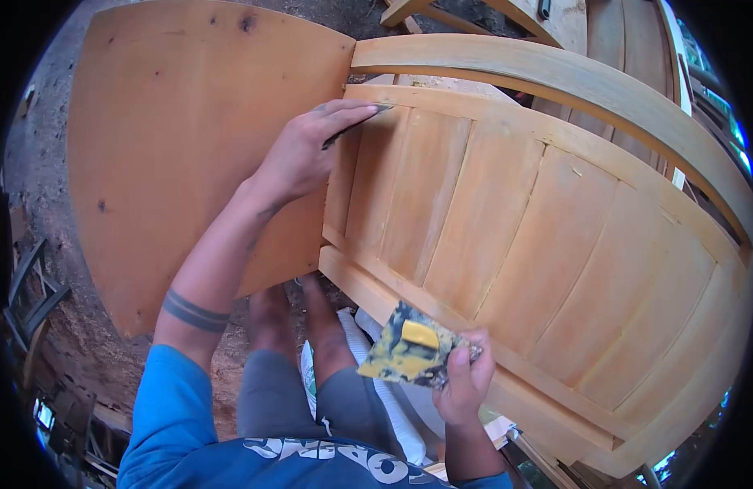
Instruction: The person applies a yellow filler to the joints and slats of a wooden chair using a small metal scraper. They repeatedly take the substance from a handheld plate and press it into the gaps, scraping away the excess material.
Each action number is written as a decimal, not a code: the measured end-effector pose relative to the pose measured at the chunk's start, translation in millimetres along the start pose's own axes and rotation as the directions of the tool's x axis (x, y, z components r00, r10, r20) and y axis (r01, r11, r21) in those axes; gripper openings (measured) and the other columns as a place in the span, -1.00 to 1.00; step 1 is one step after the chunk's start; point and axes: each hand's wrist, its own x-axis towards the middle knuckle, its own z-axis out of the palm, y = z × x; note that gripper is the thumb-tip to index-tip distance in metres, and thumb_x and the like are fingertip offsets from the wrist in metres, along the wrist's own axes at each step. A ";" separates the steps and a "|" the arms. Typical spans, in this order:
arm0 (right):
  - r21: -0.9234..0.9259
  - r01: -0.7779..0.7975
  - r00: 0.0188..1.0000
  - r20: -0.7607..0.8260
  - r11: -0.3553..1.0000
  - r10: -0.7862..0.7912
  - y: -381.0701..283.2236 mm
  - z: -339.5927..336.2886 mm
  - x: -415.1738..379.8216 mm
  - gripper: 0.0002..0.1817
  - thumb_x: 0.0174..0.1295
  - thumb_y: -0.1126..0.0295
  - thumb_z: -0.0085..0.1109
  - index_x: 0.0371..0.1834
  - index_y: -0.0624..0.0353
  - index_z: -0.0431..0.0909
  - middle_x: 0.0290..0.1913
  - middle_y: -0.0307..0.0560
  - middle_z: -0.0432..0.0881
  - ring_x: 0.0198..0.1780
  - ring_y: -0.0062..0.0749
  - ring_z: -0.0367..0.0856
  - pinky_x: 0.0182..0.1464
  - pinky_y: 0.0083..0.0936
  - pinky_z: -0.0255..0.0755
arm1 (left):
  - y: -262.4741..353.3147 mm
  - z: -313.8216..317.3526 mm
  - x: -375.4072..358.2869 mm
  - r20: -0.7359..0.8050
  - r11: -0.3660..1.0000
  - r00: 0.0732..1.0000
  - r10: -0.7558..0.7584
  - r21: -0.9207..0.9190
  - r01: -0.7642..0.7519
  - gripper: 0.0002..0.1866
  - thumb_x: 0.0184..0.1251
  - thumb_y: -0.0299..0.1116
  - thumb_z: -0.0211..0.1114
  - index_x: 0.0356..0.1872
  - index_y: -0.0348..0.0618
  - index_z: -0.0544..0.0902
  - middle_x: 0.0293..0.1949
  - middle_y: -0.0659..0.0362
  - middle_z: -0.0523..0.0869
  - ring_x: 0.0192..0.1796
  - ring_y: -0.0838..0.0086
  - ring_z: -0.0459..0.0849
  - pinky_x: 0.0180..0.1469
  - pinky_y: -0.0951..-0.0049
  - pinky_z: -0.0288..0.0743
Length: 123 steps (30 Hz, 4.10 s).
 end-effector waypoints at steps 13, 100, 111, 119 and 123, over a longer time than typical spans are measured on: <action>-0.129 -0.098 0.994 0.029 0.987 0.102 -1.8 -4.6 4.1 -0.60 0.38 0.09 0.07 -0.20 0.27 0.33 -0.33 -0.17 0.48 -0.29 -0.68 0.39 -0.18 -0.68 0.32 | 2.0 -9.9 24.0 0.003 1.000 1.000 0.023 -0.017 -0.023 -0.44 0.02 -0.81 0.10 0.08 -0.11 0.60 0.07 0.05 0.65 0.19 0.14 0.56 0.24 0.29 0.47; -0.138 -0.160 0.977 0.118 0.977 0.177 39.9 -29.8 -20.7 -0.58 0.34 0.08 0.13 -0.25 0.25 0.29 -0.38 -0.11 0.48 -0.38 -0.63 0.42 -0.28 -0.66 0.33 | 20.8 39.1 -24.7 0.108 1.000 0.994 0.002 -0.023 0.000 -0.42 -0.15 -0.80 0.10 0.00 -0.16 0.65 0.03 0.05 0.67 0.14 0.16 0.61 0.22 0.27 0.48; -0.091 -0.190 0.971 0.128 0.978 0.200 38.1 -26.2 -13.0 -0.55 0.31 0.05 0.17 -0.25 0.27 0.31 -0.39 -0.15 0.47 -0.39 -0.65 0.41 -0.31 -0.69 0.31 | 13.0 36.2 13.6 -0.088 0.998 0.995 0.052 0.039 -0.048 -0.40 -0.09 -0.83 0.10 0.04 -0.08 0.65 0.06 0.04 0.66 0.15 0.14 0.60 0.25 0.28 0.47; -0.069 -0.160 0.979 0.115 0.985 0.167 42.3 -26.3 -14.7 -0.56 0.31 0.07 0.18 -0.23 0.27 0.31 -0.39 -0.14 0.48 -0.38 -0.64 0.43 -0.30 -0.68 0.33 | 20.7 5.2 -16.5 0.171 0.993 0.984 -0.045 -0.102 0.063 -0.39 -0.08 -0.84 0.06 0.07 -0.12 0.63 0.05 0.02 0.66 0.19 0.19 0.59 0.26 0.32 0.46; -0.054 -0.169 0.979 0.111 0.984 0.174 42.8 -28.3 -16.8 -0.57 0.32 0.09 0.16 -0.22 0.28 0.31 -0.37 -0.10 0.49 -0.35 -0.62 0.46 -0.27 -0.67 0.36 | 6.6 17.0 41.4 0.088 1.000 0.996 0.020 0.006 -0.020 -0.43 -0.07 -0.84 -0.01 0.01 -0.22 0.64 0.01 -0.02 0.68 0.13 0.16 0.63 0.21 0.36 0.49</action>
